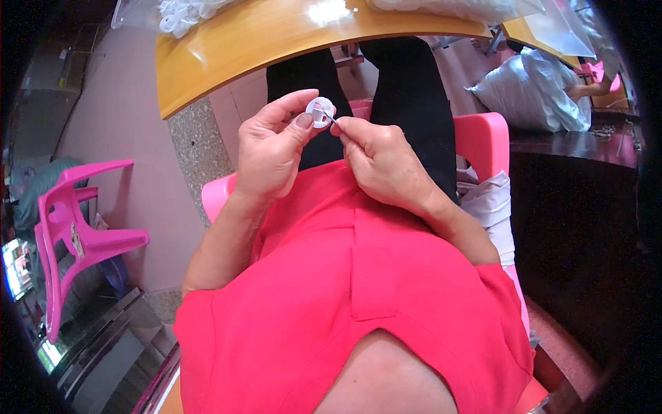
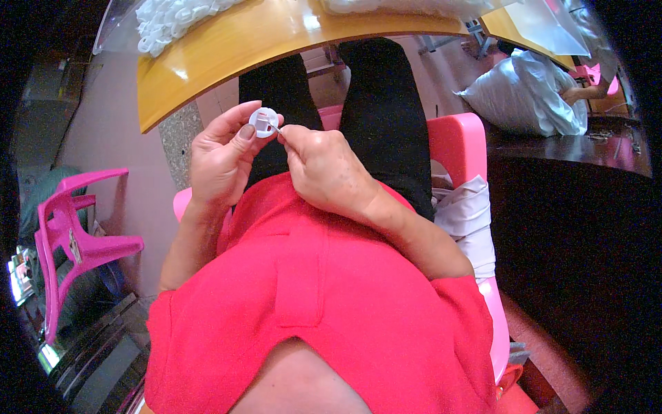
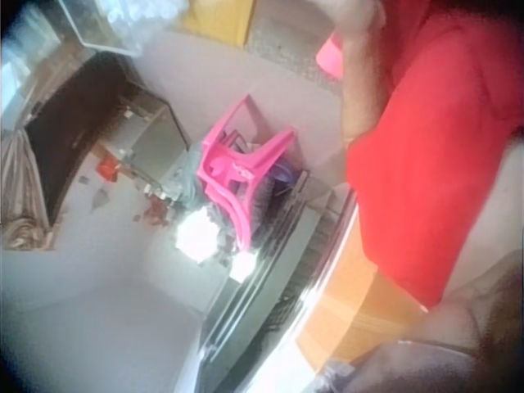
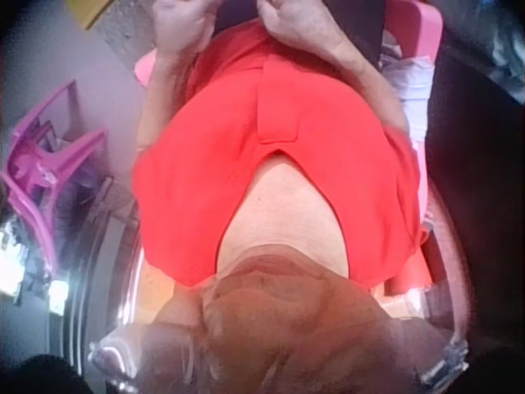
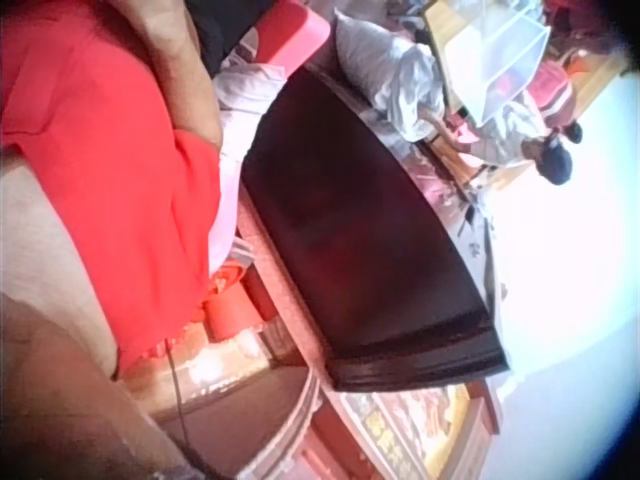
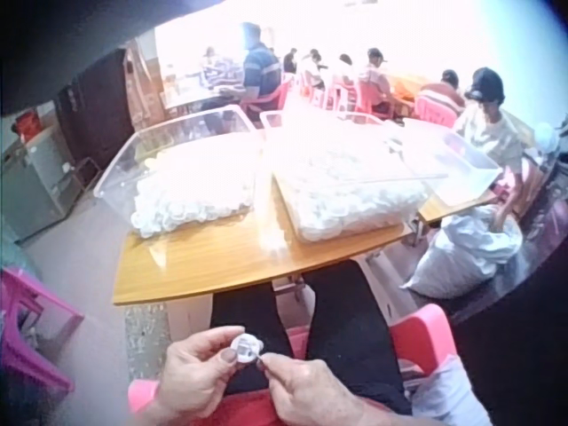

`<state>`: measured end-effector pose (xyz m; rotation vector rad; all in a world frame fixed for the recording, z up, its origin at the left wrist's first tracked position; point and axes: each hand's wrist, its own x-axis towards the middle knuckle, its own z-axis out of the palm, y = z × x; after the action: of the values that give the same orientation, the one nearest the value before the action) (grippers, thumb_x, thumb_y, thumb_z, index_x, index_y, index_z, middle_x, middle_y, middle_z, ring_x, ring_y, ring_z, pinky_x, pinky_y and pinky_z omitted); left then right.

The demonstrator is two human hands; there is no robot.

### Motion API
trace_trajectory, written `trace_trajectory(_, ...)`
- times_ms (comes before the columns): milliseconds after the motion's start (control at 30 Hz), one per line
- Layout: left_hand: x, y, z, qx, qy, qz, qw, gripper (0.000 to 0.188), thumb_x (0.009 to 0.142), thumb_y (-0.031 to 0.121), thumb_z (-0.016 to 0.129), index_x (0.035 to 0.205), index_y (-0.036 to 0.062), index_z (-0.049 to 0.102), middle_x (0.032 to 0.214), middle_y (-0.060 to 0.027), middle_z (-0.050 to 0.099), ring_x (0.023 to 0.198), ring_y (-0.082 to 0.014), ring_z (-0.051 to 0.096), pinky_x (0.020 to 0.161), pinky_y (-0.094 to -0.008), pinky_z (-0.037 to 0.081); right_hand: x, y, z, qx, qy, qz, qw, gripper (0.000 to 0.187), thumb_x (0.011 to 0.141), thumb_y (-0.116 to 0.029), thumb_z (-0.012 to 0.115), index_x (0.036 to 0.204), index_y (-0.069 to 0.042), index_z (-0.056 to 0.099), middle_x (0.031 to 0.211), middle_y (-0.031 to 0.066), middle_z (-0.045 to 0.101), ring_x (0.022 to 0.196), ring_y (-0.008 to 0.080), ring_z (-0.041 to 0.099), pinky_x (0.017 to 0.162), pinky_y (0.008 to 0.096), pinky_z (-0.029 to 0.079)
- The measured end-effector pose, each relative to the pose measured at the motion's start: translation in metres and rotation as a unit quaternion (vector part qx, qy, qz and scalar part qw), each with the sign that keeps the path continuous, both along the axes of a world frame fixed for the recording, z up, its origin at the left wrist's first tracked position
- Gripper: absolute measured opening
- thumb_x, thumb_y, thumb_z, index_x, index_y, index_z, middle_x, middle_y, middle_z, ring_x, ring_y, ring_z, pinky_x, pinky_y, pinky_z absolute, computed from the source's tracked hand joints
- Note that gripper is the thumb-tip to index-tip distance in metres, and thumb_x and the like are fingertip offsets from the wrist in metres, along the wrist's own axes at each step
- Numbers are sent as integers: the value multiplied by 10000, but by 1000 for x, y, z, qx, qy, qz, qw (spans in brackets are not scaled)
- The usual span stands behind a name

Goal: The person picks up a white plastic part from a tray, inserts a metal pin into it, and places the assembled piece into a pink container, repeating the process.

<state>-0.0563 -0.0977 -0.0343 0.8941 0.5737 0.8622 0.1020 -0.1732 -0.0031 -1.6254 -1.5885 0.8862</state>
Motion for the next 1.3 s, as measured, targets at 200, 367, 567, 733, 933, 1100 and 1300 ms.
trace_trajectory(200,0,-2,1,11,-7,11,1000,304,906,11,536,1205,-48,530,1115,-186,611,1047,-293,606,902,-389,511,-5,-1,-7,61,-1,6,998,126,869,15,494,967,41,569,777,222,609,735,336,654,616,347,496)
trace_trajectory(367,1,-3,6,7,-31,24,999,271,880,-44,561,1150,-56,567,1058,-163,632,976,-220,629,870,-325,526,-9,1,-14,136,-58,14,989,111,807,4,511,916,27,506,682,236,581,653,403,602,580,482,494)
trace_trajectory(567,0,-1,5,-5,-25,23,999,290,904,-4,527,1190,-51,526,1115,-208,605,1068,-315,594,925,-409,499,-13,2,-11,140,-54,0,989,98,817,2,509,910,32,497,683,240,577,664,403,606,578,484,492)
trace_trajectory(733,2,-2,3,-21,-44,19,999,289,908,-8,517,1194,-47,519,1129,-213,595,1084,-325,583,925,-416,499,-10,1,-4,70,47,-16,996,64,849,-15,507,890,31,524,731,254,582,692,411,610,579,469,477)
trace_trajectory(933,1,0,2,-30,-67,3,997,283,908,5,524,1187,-44,525,1138,-213,590,1097,-322,574,924,-418,498,-12,1,-1,8,117,-30,993,67,862,-10,497,893,31,541,756,257,585,704,423,602,586,451,473)
trace_trajectory(1100,4,-1,7,-64,-92,19,994,243,888,-30,549,1128,-69,552,1070,-207,615,976,-268,620,855,-370,531,-15,2,-12,104,59,-14,993,61,845,6,498,893,40,517,733,251,573,681,407,605,581,455,473)
trace_trajectory(1300,2,-2,5,-62,-82,24,994,234,880,-34,563,1111,-68,562,1066,-185,620,1003,-256,621,878,-356,524,-14,-1,-12,147,-118,12,982,129,777,1,533,893,25,480,695,209,584,625,386,612,545,447,509)
